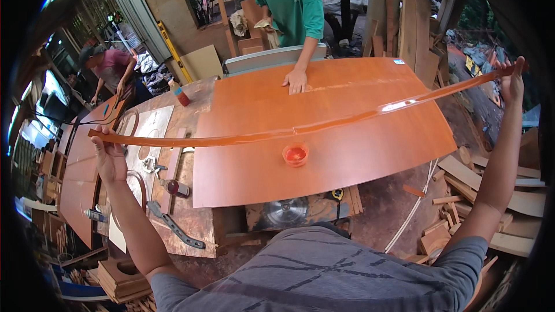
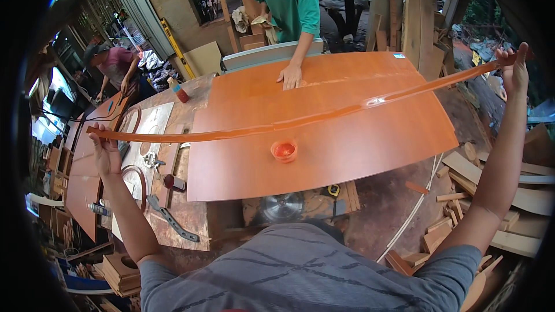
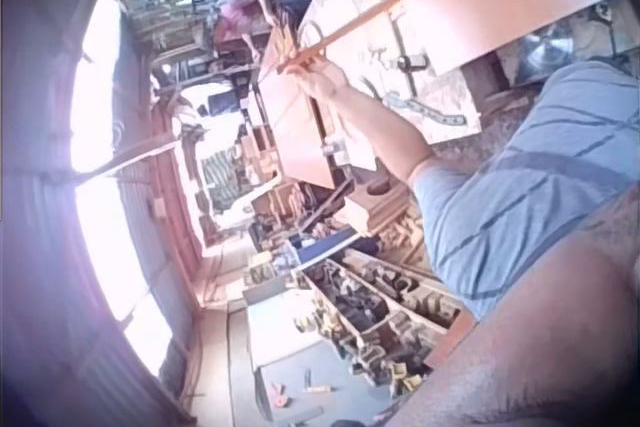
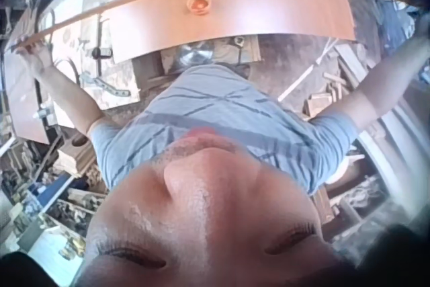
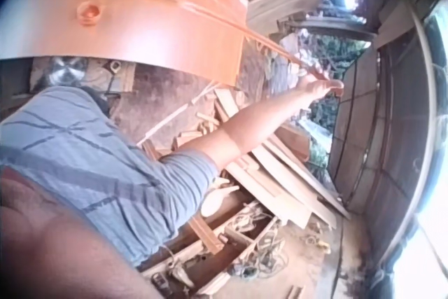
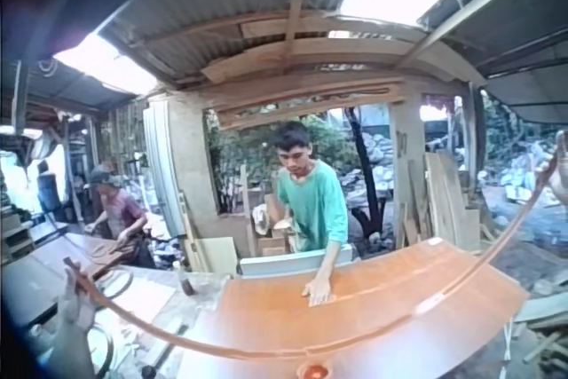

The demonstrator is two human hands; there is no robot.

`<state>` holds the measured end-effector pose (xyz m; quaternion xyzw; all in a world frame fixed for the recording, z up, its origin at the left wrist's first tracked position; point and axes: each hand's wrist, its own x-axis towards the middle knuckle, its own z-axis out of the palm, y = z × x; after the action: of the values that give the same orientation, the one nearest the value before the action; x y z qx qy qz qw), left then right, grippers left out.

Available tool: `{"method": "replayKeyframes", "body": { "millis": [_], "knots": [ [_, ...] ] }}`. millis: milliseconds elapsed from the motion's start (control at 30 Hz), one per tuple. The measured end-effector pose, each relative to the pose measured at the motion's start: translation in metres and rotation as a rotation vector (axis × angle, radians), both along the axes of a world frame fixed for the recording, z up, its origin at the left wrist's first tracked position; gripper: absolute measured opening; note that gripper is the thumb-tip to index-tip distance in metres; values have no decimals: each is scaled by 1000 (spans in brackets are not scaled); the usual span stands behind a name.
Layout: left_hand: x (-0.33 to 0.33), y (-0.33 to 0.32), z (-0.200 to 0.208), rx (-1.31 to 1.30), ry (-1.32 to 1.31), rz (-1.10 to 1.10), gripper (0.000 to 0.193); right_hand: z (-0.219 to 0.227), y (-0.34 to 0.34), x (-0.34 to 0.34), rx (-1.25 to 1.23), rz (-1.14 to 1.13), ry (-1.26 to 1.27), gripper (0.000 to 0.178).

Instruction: The person applies a long strip of edging to the curved side of a wooden board and then handles a small container of liquid.

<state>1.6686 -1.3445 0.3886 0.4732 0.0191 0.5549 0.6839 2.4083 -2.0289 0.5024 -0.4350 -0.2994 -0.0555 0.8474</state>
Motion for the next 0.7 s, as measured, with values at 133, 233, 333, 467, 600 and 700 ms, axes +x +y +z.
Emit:
{"method": "replayKeyframes", "body": {
  "millis": [133,233,333,467,600,700],
  "knots": [
    [16,-1,-1,-7,-3,6,38,-1,-8,8,-28,7,14,40],
    [25,-4,-3,-29,-16,6,38,0,-8,5,-27,-14,22,41],
    [36,-4,-6,-33,-13,-21,37,3,-5,-1,20,-69,51,36],
    [51,-2,-14,-48,-28,-12,37,7,-14,1,14,-108,40,35],
    [65,-4,-15,-24,-26,-58,38,8,-22,0,23,-149,69,37],
    [73,-3,-17,-23,-16,-63,38,7,-36,3,0,-115,26,39]
  ]
}}
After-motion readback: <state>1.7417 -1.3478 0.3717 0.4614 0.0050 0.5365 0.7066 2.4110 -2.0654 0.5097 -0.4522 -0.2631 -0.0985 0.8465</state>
